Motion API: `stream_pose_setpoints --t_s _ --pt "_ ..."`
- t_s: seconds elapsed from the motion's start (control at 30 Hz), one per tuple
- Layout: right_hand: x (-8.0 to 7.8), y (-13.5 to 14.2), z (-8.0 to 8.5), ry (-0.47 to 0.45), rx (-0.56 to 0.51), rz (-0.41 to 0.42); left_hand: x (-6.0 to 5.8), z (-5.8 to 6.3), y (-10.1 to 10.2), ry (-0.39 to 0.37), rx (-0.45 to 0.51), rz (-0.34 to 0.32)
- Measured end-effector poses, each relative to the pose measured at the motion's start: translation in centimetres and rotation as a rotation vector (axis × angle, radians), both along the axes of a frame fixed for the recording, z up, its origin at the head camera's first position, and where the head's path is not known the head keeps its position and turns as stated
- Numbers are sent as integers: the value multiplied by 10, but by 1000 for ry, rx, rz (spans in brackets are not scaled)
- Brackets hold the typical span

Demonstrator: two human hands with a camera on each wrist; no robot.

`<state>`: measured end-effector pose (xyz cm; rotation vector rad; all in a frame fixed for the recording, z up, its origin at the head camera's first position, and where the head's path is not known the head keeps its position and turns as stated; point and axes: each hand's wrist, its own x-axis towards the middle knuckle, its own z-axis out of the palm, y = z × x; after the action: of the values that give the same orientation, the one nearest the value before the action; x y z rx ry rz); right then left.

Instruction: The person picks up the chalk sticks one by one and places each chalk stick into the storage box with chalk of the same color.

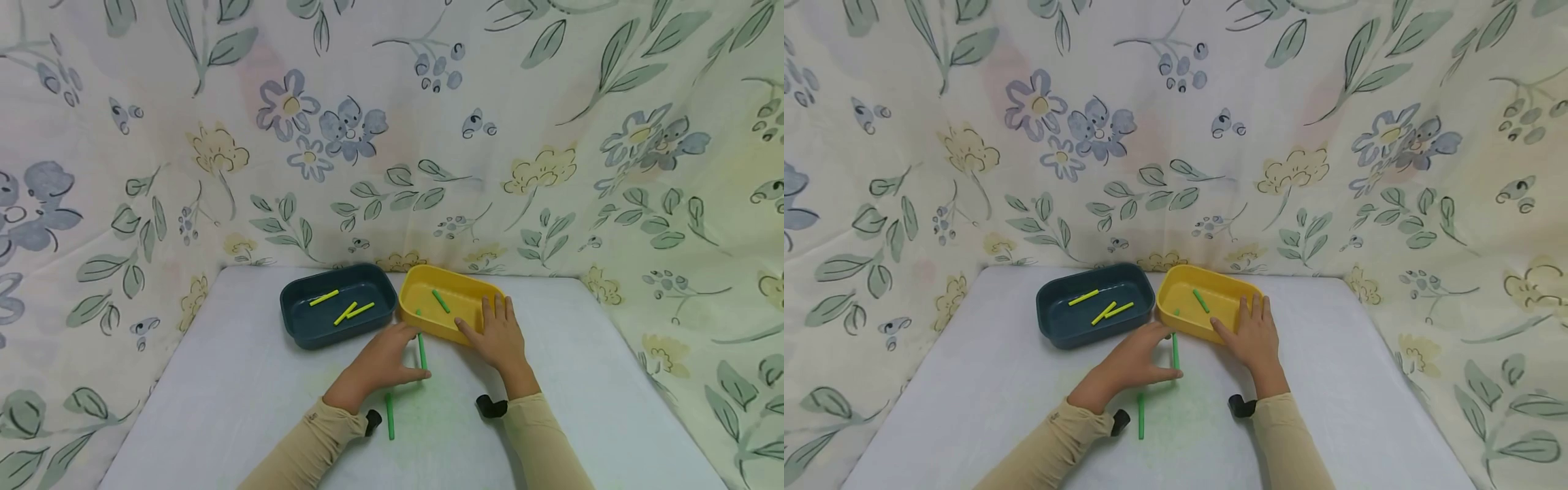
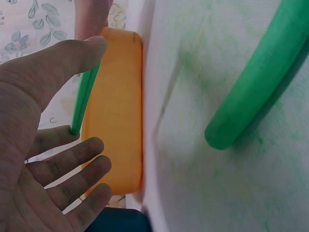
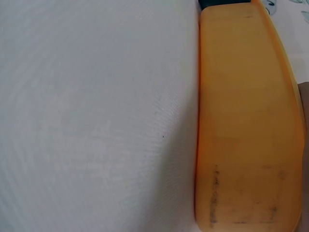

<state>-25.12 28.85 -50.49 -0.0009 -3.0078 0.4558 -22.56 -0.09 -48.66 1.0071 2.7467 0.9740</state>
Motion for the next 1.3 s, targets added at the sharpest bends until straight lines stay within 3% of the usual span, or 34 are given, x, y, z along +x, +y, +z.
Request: stream_pose_setpoints --t_s 0.27,0.57,0.93,1.3 --pt "0 0 -1 -2 -13 -3 -2 2 5 15 23 4" --pt "0 1 -1 -8 -17 -3 -6 8 10 41 -33 72" --pt "1 1 -2 -9 -7 -6 -12 3 14 56 -52 103" --pt "0 1 -2 0 -2 -6 -17 5 19 180 20 114"
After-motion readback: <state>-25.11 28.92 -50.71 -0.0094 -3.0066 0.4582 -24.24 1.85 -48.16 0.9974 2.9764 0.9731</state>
